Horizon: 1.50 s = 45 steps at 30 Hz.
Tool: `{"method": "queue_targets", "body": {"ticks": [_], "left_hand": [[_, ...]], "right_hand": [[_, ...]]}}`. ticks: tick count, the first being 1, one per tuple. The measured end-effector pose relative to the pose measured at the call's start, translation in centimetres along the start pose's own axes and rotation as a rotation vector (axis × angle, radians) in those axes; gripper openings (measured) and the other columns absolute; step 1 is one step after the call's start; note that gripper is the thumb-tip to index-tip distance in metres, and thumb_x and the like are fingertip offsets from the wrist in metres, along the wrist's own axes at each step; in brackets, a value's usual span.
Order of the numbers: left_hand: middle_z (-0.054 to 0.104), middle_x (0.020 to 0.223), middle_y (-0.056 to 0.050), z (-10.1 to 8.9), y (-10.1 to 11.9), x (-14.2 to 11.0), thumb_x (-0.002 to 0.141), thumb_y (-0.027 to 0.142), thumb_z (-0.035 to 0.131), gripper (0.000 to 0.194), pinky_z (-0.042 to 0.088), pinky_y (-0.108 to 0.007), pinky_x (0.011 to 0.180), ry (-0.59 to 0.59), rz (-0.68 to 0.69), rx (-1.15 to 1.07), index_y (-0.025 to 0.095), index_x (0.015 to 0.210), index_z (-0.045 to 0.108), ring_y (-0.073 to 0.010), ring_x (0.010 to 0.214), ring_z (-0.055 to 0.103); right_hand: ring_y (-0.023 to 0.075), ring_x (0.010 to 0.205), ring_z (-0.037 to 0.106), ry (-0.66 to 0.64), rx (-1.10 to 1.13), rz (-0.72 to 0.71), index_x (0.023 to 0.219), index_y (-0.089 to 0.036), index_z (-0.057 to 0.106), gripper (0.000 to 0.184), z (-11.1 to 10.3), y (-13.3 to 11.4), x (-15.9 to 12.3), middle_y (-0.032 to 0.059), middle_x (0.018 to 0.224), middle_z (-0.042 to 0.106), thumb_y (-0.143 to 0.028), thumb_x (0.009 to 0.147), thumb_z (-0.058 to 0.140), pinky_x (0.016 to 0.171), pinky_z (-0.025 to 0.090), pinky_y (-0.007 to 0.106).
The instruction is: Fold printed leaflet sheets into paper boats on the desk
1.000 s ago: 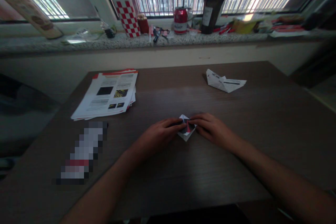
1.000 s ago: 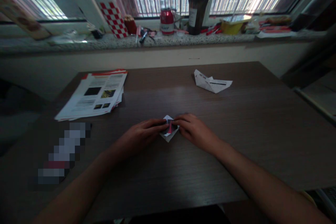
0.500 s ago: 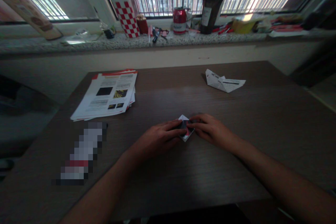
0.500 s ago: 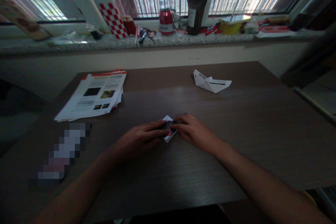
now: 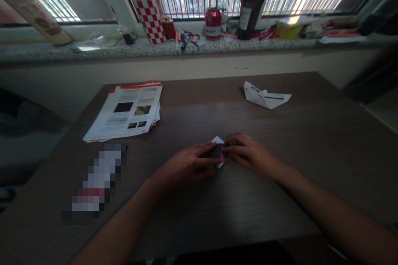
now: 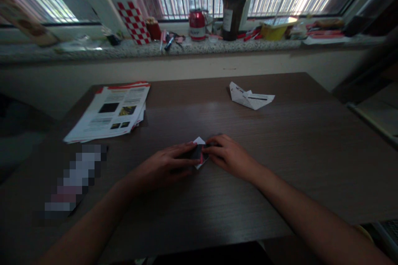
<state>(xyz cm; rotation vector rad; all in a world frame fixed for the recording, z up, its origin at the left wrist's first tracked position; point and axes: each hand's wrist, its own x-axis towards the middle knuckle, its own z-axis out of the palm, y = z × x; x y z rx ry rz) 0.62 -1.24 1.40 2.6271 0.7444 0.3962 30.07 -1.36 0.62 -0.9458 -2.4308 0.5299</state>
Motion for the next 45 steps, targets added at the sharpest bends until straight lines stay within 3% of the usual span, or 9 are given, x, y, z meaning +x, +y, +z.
{"method": "queue_targets", "body": {"ticks": [10,17,21,26,32,41,45], "left_hand": [[0.039,0.168,-0.011,-0.5,0.4,-0.1,0.096,0.033,0.075,0.043,0.046,-0.060,0.117,-0.068,0.010,0.034,0.034,0.139,0.069,-0.0366,0.152,0.042],[0.044,0.166,-0.009,-0.7,1.2,-0.1,0.096,0.031,0.075,0.043,0.046,-0.059,0.117,-0.017,0.007,0.034,0.034,0.138,0.069,-0.0365,0.149,0.047],[0.047,0.164,-0.009,-0.7,1.4,0.1,0.095,0.033,0.076,0.044,0.044,-0.059,0.118,-0.003,0.014,0.025,0.034,0.139,0.068,-0.0362,0.144,0.052],[0.050,0.161,-0.012,-0.6,1.8,0.3,0.096,0.035,0.073,0.043,0.042,-0.062,0.116,-0.021,0.007,0.054,0.033,0.139,0.068,-0.0373,0.142,0.053],[0.052,0.157,-0.009,-0.3,1.8,0.6,0.092,0.031,0.079,0.040,0.045,-0.060,0.113,0.050,-0.007,0.018,0.034,0.131,0.072,-0.0364,0.140,0.053],[0.045,0.162,-0.009,-0.3,1.6,0.8,0.095,0.031,0.077,0.039,0.044,-0.059,0.117,0.008,-0.003,0.000,0.034,0.133,0.071,-0.0349,0.146,0.045],[0.047,0.159,-0.010,-0.4,1.6,0.8,0.095,0.030,0.077,0.040,0.046,-0.057,0.115,0.017,-0.003,-0.018,0.034,0.134,0.071,-0.0338,0.142,0.050]], "right_hand": [[0.0258,0.118,0.063,0.013,0.010,0.012,0.124,-0.028,0.074,0.025,0.1,0.0,0.0,0.0099,0.127,0.068,-0.022,0.103,0.063,0.099,0.055,0.046],[0.0266,0.116,0.064,0.055,0.052,0.073,0.123,-0.028,0.073,0.024,0.6,-0.2,0.4,0.0098,0.123,0.069,-0.022,0.102,0.064,0.098,0.055,0.048],[0.0295,0.118,0.062,0.124,0.013,0.176,0.132,-0.026,0.069,0.032,1.4,-0.3,0.6,0.0127,0.126,0.065,-0.029,0.100,0.066,0.102,0.054,0.052],[0.0329,0.120,0.059,0.140,-0.033,0.193,0.138,-0.025,0.065,0.042,2.2,-0.3,0.6,0.0151,0.128,0.062,-0.028,0.097,0.069,0.103,0.053,0.056],[0.0315,0.119,0.059,0.146,0.027,0.201,0.134,-0.027,0.065,0.037,2.4,0.1,0.7,0.0121,0.125,0.062,-0.026,0.096,0.070,0.102,0.053,0.054],[0.0276,0.115,0.061,0.130,0.113,0.231,0.120,-0.027,0.067,0.024,2.1,-0.2,0.9,0.0077,0.119,0.068,-0.023,0.097,0.069,0.099,0.051,0.047],[0.0305,0.118,0.058,0.169,0.056,0.258,0.134,-0.028,0.064,0.040,2.0,-0.3,0.7,0.0113,0.125,0.062,-0.028,0.095,0.072,0.101,0.051,0.052]]}}
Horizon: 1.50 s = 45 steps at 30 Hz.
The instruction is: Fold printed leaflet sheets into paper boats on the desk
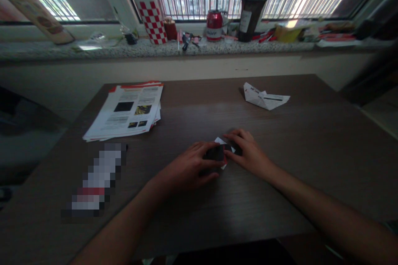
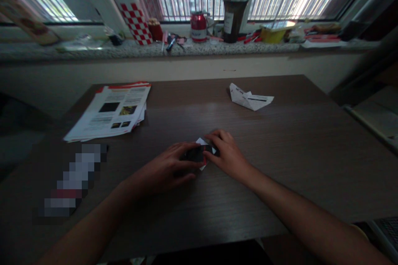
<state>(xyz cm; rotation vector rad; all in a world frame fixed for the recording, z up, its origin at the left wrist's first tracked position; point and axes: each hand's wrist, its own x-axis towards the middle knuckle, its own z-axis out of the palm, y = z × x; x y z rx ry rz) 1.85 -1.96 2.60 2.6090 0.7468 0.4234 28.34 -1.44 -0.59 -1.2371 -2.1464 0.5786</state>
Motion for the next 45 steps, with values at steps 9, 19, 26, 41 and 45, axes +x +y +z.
{"method": "queue_targets", "body": {"ticks": [9,19,26,41,45], "left_hand": [[0.047,0.156,-0.010,-0.3,-0.1,-0.2,0.096,0.031,0.077,0.043,0.041,-0.063,0.117,-0.030,-0.015,0.057,0.039,0.137,0.069,-0.0361,0.141,0.048],[0.038,0.165,-0.009,0.0,-0.3,-0.2,0.095,0.028,0.077,0.047,0.034,-0.065,0.123,-0.015,0.000,0.018,0.038,0.140,0.068,-0.0366,0.148,0.043],[0.038,0.163,-0.007,0.8,-0.7,0.2,0.100,0.017,0.067,0.036,0.046,-0.053,0.118,0.228,-0.076,-0.232,0.034,0.131,0.072,-0.0315,0.147,0.046],[0.072,0.090,-0.003,2.1,-0.6,1.2,0.101,0.040,0.065,0.021,0.052,-0.029,0.071,0.439,-0.521,-0.651,0.020,0.104,0.067,-0.0181,0.080,0.068],[0.072,0.088,-0.002,1.8,-0.5,1.1,0.101,0.038,0.065,0.019,0.051,-0.028,0.071,0.410,-0.500,-0.593,0.021,0.106,0.070,-0.0173,0.079,0.067]], "right_hand": [[0.0318,0.121,0.057,-0.051,0.029,0.016,0.131,-0.025,0.067,0.036,0.1,-0.4,-0.1,0.0128,0.127,0.062,-0.024,0.095,0.072,0.105,0.049,0.054],[0.0251,0.101,0.068,-0.018,0.283,0.180,0.123,-0.025,0.065,0.027,-0.2,-0.1,0.0,0.0080,0.114,0.073,-0.031,0.097,0.068,0.090,0.053,0.042],[0.0226,0.093,0.070,0.036,0.535,0.258,0.130,-0.024,0.062,0.037,-0.6,-0.8,0.2,0.0061,0.104,0.073,-0.032,0.094,0.070,0.082,0.057,0.038],[0.0213,0.095,0.073,-0.002,0.826,0.267,0.115,-0.027,0.055,0.035,0.1,-1.9,-0.2,0.0038,0.104,0.072,-0.036,0.090,0.077,0.084,0.059,0.036],[0.0218,0.092,0.072,-0.025,0.733,0.312,0.115,-0.025,0.063,0.032,-0.8,-2.2,0.0,0.0045,0.102,0.074,-0.045,0.092,0.074,0.080,0.057,0.035]]}}
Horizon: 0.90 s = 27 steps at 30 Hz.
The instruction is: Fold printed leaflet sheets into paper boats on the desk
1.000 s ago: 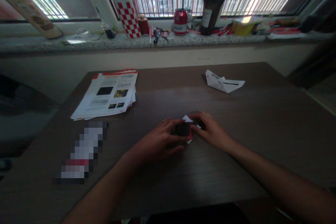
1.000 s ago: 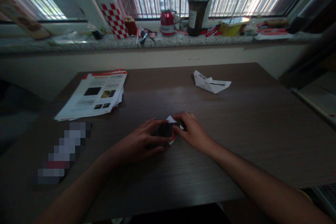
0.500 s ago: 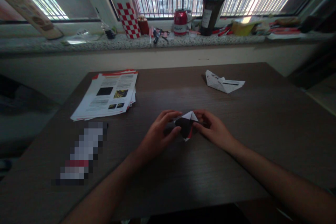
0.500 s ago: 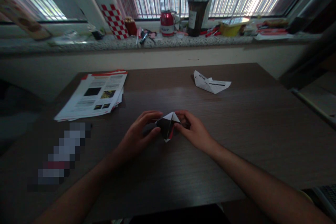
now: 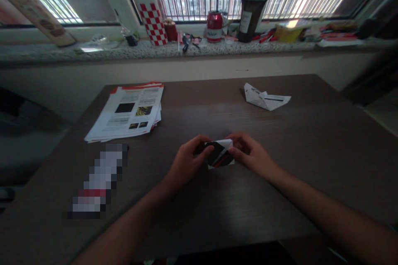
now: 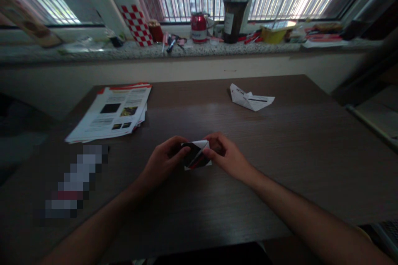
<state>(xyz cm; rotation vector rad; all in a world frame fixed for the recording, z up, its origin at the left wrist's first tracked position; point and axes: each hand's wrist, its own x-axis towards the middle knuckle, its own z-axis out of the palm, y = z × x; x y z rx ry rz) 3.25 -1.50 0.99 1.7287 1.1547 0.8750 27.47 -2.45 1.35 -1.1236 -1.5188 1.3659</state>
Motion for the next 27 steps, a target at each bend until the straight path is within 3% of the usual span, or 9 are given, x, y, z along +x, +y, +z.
{"method": "queue_targets", "body": {"ticks": [5,15,27], "left_hand": [[0.072,0.085,0.000,0.1,0.6,-0.2,0.100,0.034,0.066,0.016,0.049,-0.027,0.069,-0.058,0.032,0.026,0.020,0.106,0.072,-0.0145,0.074,0.064],[0.072,0.086,-0.002,0.3,1.0,-0.1,0.103,0.037,0.060,0.022,0.048,-0.026,0.067,-0.042,0.020,-0.052,0.019,0.099,0.073,-0.0150,0.076,0.064],[0.070,0.076,0.001,0.7,1.6,0.1,0.098,0.026,0.062,0.017,0.047,-0.025,0.065,-0.028,0.023,0.095,0.018,0.086,0.071,-0.0142,0.068,0.062]], "right_hand": [[0.0210,0.088,0.072,-0.003,-0.157,-0.029,0.101,-0.023,0.075,0.025,-0.5,-0.8,0.0,0.0046,0.095,0.077,-0.046,0.098,0.065,0.079,0.055,0.035],[0.0199,0.077,0.068,0.067,-0.232,-0.056,0.090,-0.022,0.072,0.023,-0.5,-0.9,0.0,0.0038,0.084,0.074,-0.043,0.098,0.065,0.070,0.053,0.033],[0.0181,0.070,0.060,0.043,-0.287,-0.047,0.085,-0.022,0.068,0.023,0.0,-0.2,-0.2,0.0008,0.075,0.065,-0.042,0.096,0.065,0.063,0.045,0.030]]}}
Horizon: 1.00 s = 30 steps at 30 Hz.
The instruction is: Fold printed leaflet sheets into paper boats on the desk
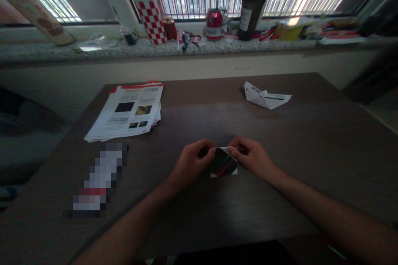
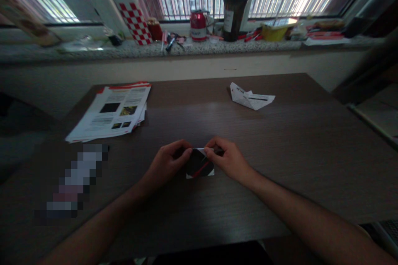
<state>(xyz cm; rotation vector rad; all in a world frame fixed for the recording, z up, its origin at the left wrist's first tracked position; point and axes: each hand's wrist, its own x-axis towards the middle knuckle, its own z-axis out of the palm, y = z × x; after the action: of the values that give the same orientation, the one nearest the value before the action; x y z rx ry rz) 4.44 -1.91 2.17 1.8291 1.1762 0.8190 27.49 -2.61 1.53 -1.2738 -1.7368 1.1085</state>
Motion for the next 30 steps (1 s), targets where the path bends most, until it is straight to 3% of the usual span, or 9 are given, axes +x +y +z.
{"method": "queue_targets", "body": {"ticks": [6,15,19,23,26,30], "left_hand": [[0.075,0.085,-0.001,0.1,0.0,-0.1,0.100,0.036,0.065,0.020,0.049,-0.027,0.070,-0.073,0.044,0.001,0.020,0.093,0.074,-0.0158,0.076,0.067],[0.074,0.085,-0.002,-0.2,0.2,-0.2,0.101,0.031,0.062,0.018,0.048,-0.027,0.071,-0.086,0.104,0.069,0.020,0.090,0.071,-0.0158,0.076,0.066],[0.074,0.084,-0.001,0.0,0.1,-0.1,0.101,0.036,0.064,0.021,0.050,-0.028,0.072,-0.067,0.073,0.025,0.020,0.089,0.072,-0.0161,0.076,0.067],[0.077,0.093,-0.002,0.1,0.0,-0.2,0.099,0.039,0.069,0.019,0.055,-0.030,0.077,-0.038,-0.006,-0.060,0.021,0.105,0.073,-0.0182,0.083,0.072],[0.078,0.104,-0.005,0.0,-0.1,-0.2,0.096,0.039,0.074,0.030,0.058,-0.032,0.082,-0.060,-0.057,-0.168,0.021,0.118,0.067,-0.0210,0.093,0.075],[0.078,0.106,-0.005,-0.1,-0.3,-0.2,0.097,0.037,0.072,0.023,0.059,-0.033,0.081,-0.063,-0.073,-0.213,0.021,0.112,0.067,-0.0220,0.096,0.076]], "right_hand": [[0.0189,0.079,0.066,-0.061,0.047,-0.027,0.088,-0.022,0.073,0.024,0.1,-0.4,-0.1,0.0021,0.083,0.072,-0.043,0.098,0.067,0.071,0.049,0.031],[0.0189,0.080,0.068,-0.104,0.051,-0.008,0.090,-0.023,0.074,0.022,0.3,-0.3,-0.1,0.0017,0.086,0.075,-0.044,0.097,0.070,0.072,0.051,0.031],[0.0193,0.080,0.068,-0.094,0.059,-0.026,0.089,-0.023,0.073,0.027,0.2,-0.2,-0.1,0.0021,0.086,0.074,-0.047,0.098,0.067,0.070,0.050,0.031],[0.0198,0.079,0.068,-0.020,0.055,-0.009,0.087,-0.022,0.072,0.031,-0.1,0.0,0.2,0.0025,0.084,0.074,-0.051,0.098,0.066,0.070,0.050,0.031],[0.0201,0.075,0.067,0.092,0.052,0.017,0.086,-0.022,0.072,0.032,-0.6,0.3,0.5,0.0029,0.080,0.074,-0.052,0.096,0.067,0.068,0.050,0.032],[0.0208,0.074,0.067,0.169,0.060,0.049,0.086,-0.023,0.073,0.032,-1.1,0.4,0.8,0.0032,0.079,0.073,-0.052,0.096,0.067,0.068,0.052,0.033]]}}
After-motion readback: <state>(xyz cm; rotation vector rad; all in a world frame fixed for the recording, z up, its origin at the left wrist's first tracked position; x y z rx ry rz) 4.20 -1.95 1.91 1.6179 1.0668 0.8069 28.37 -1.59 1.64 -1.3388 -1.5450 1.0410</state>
